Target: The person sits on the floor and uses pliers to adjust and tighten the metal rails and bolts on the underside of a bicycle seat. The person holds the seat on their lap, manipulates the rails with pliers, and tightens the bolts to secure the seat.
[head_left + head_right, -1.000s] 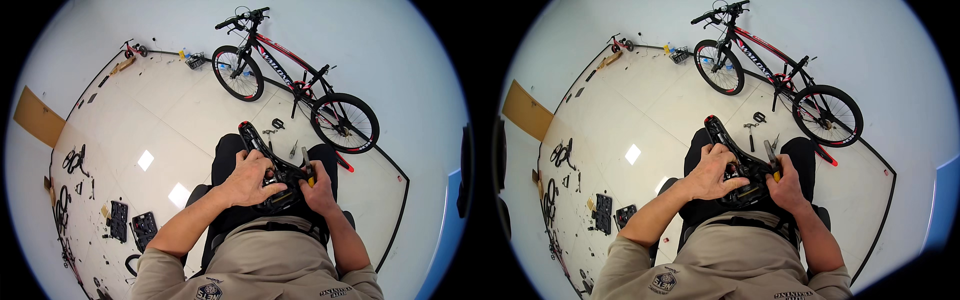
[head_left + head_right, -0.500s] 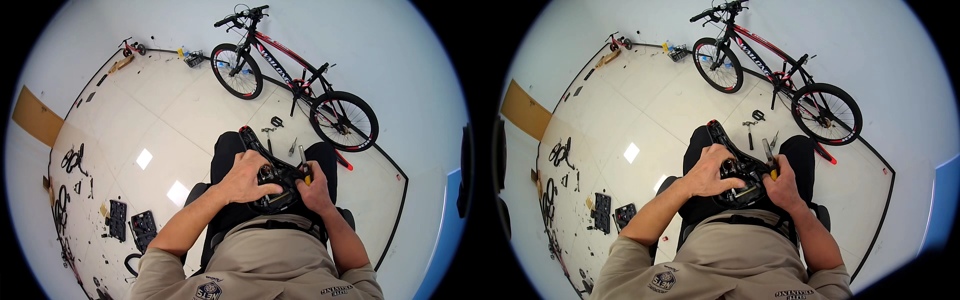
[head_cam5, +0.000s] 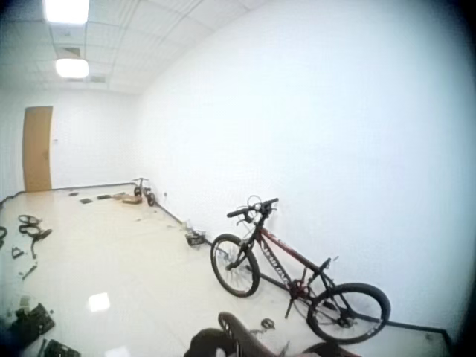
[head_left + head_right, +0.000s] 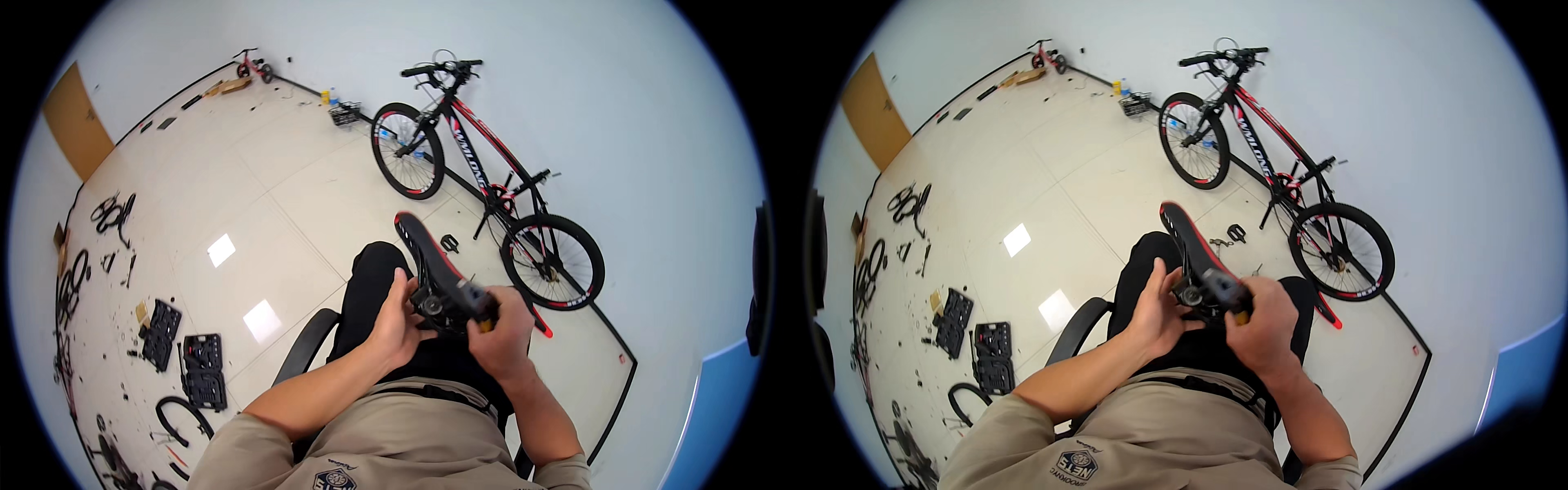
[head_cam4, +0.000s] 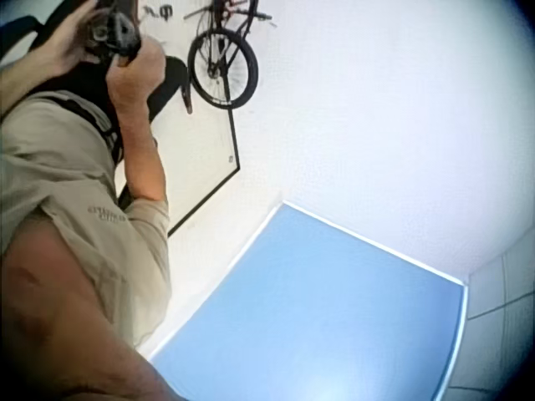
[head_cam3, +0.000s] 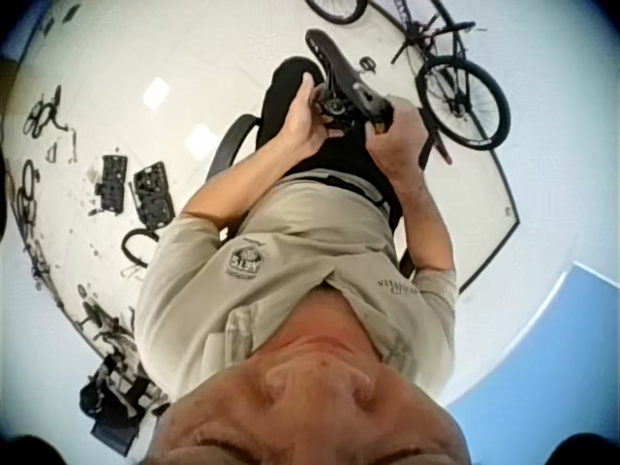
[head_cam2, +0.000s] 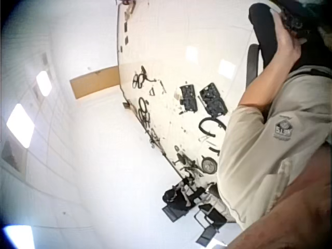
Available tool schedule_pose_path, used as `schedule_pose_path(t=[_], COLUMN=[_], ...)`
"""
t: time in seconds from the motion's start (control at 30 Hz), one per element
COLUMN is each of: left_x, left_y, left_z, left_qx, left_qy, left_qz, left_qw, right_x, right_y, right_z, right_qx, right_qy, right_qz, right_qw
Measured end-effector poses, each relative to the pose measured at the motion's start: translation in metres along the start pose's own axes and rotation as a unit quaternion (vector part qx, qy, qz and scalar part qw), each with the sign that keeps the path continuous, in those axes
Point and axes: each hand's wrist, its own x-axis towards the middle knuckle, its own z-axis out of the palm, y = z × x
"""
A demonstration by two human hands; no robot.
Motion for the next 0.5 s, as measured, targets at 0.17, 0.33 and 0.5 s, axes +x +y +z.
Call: schedule_pose_path(t=[0.17, 0.33, 0.5], left_x=[0.046, 0.041, 0.045], left_y=[-0.021, -0.012, 0.000], left_z=[-0.042, -0.042, -0.037], left_qx=[-0.210, -0.313, -0.319], left_qy=[-0.072, -0.151, -0.178], left_qz=[-0.005, -0.011, 0.011], left_qw=[0.975, 0.938, 0.931], right_x=[0.013, -0.002, -0.027], right_y=[-0.044, -0.046, -0.025], right_z=[0.005, -0.010, -0.016], right_qx=[0.010, 0.183, 0.377], right_qy=[-0.122, -0.120, 0.066], right_qz=[-0.159, -0.058, 0.426], right_qw=[0.980, 0.974, 0.820])
